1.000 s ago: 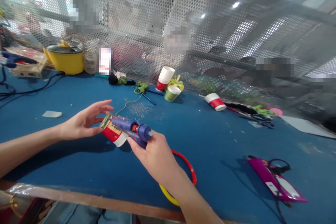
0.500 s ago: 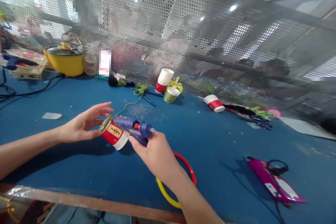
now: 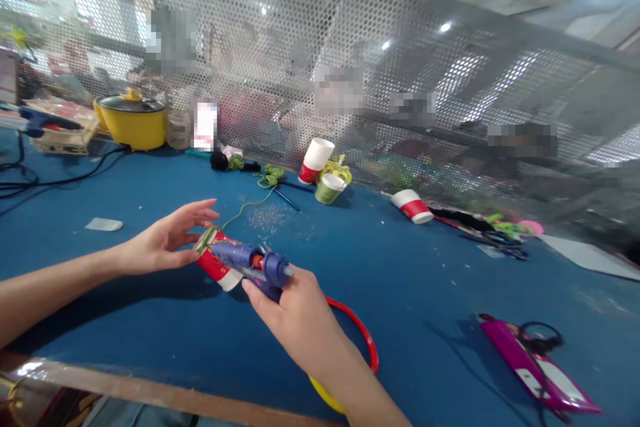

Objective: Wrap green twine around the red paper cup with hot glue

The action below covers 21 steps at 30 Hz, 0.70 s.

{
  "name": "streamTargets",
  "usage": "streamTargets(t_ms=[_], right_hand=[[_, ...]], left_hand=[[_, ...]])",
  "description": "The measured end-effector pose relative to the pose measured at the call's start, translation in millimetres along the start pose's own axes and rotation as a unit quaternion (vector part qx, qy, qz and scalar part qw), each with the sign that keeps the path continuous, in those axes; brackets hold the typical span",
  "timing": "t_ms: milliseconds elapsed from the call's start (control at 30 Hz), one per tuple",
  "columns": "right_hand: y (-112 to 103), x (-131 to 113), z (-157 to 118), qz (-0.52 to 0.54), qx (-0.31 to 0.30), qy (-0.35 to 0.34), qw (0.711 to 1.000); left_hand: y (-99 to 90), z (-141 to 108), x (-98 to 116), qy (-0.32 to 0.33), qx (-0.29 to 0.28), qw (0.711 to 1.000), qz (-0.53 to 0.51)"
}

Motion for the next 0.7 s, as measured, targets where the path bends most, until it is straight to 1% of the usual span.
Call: streamTargets(t_ms=[67,333,567,700], right_hand=[[0.1,-1.4,-0.1,0.001,-0.003,0.008,1.0],[-1.7,0.2,1.2,-0.023,0.025,0.013,0.999],[1.8,1.2,0.7,-0.024,0.006,0.005,1.0],[-0.2,1.8,1.4,-0.022,0.012,0.004,1.0]], left_hand=[[0.2,0.2,0.1,0.002,0.003,1.0,-0.004],[0.6,-0.1,-1.0,0.004,0.002,1.0,0.005],[0.7,0.2,-0.9,0.004,0.007,1.0,-0.002],[1.3,0.2,-1.0,0.008,0.0,1.0,-0.007]])
Point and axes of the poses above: each hand's wrist, its own z-axis towards the middle knuckle, its own y-axis out of the palm, x = y × z, the point moved 1 cm from there along z, towards the middle knuckle, and after that the axes turned 14 degrees about -x, right-handed, at the moved point
